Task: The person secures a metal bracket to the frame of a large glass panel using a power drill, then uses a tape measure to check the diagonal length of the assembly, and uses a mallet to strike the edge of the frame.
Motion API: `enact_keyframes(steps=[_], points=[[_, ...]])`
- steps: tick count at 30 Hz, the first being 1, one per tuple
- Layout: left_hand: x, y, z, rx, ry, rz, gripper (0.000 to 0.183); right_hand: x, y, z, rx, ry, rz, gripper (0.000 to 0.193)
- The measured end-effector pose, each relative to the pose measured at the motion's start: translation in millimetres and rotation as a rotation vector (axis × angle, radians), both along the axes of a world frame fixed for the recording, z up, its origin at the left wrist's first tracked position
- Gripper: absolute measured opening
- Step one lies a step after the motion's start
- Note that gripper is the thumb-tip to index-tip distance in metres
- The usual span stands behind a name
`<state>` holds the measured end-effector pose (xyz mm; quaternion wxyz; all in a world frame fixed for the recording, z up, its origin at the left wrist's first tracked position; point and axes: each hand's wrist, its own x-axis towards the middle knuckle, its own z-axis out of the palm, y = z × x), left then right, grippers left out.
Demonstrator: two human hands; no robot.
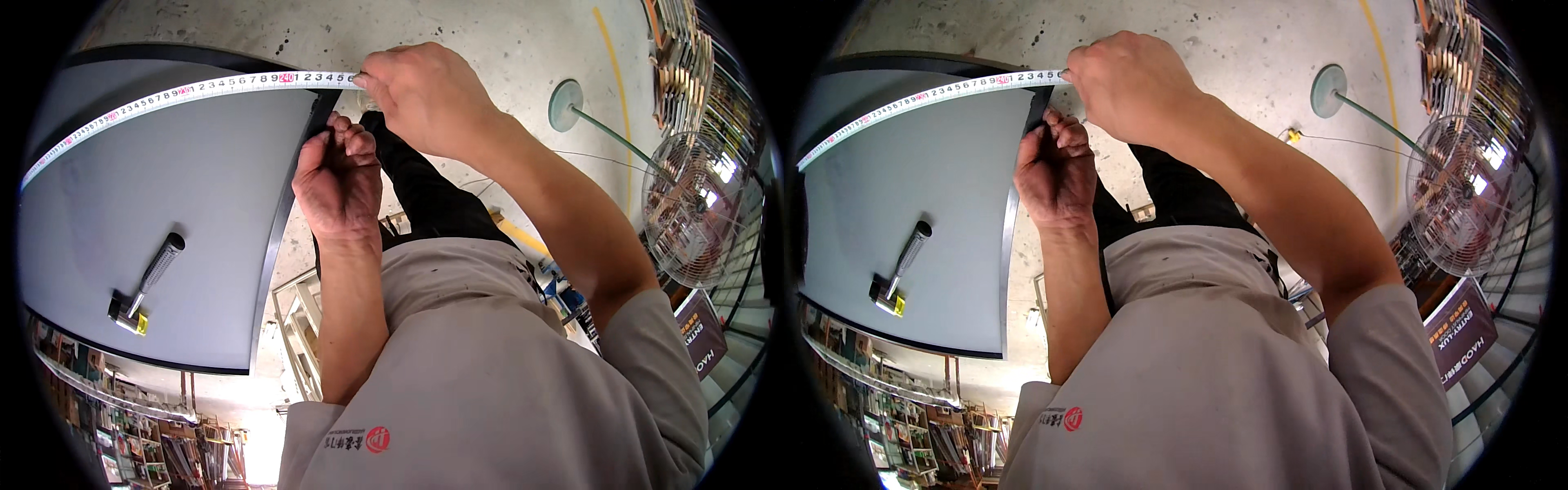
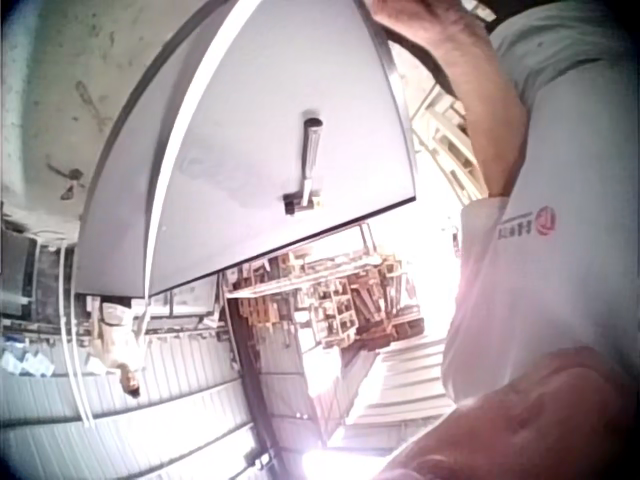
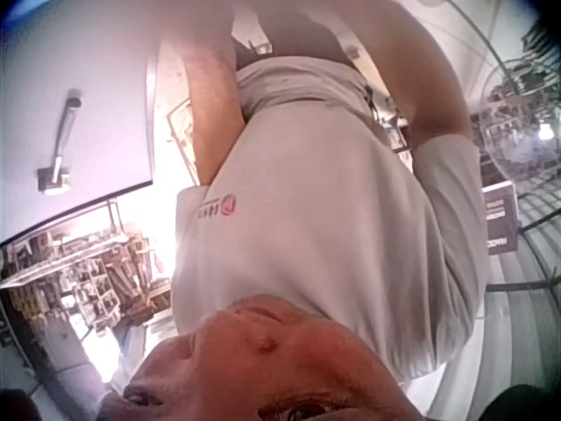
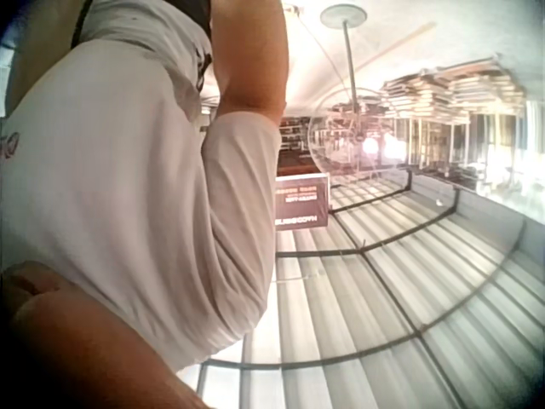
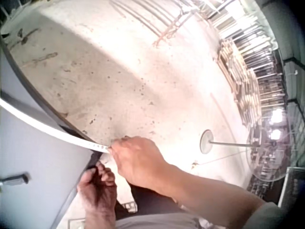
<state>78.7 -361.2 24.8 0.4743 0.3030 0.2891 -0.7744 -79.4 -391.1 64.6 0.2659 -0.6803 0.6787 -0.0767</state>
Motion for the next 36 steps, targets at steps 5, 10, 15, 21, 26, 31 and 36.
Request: enact_keyframes(steps=[5,10,15,21,26,31,36], points=[[3.1,-2.6,2.4,-0.017,0.039,-0.028,0.015,-0.9,-2.5,-3.3,-0.010,-0.003,-0.007,0.018],[3.4,-1.3,-0.8,-0.017,0.030,-0.023,0.015,-2.8,-1.0,-7.3,-0.044,-0.010,0.007,0.019],[4.1,-0.9,-1.8,-0.010,0.029,-0.017,0.016,0.9,-7.1,5.9,0.035,-0.006,0.003,0.022],[5.2,-0.8,-2.8,-0.034,0.067,-0.019,0.015,0.1,-5.7,6.0,0.023,-0.016,0.008,0.024],[5.4,-2.0,-4.2,-0.001,0.067,-0.021,0.015,-0.2,-6.6,3.8,0.019,0.012,0.018,0.025],[6.0,-1.6,-5.6,-0.003,0.059,-0.021,0.016,0.6,-6.4,5.5,0.039,0.000,0.007,0.025],[5.7,-1.1,-5.4,-0.014,0.054,-0.015,0.017,1.4,-5.0,5.5,0.014,0.007,0.000,0.023]])
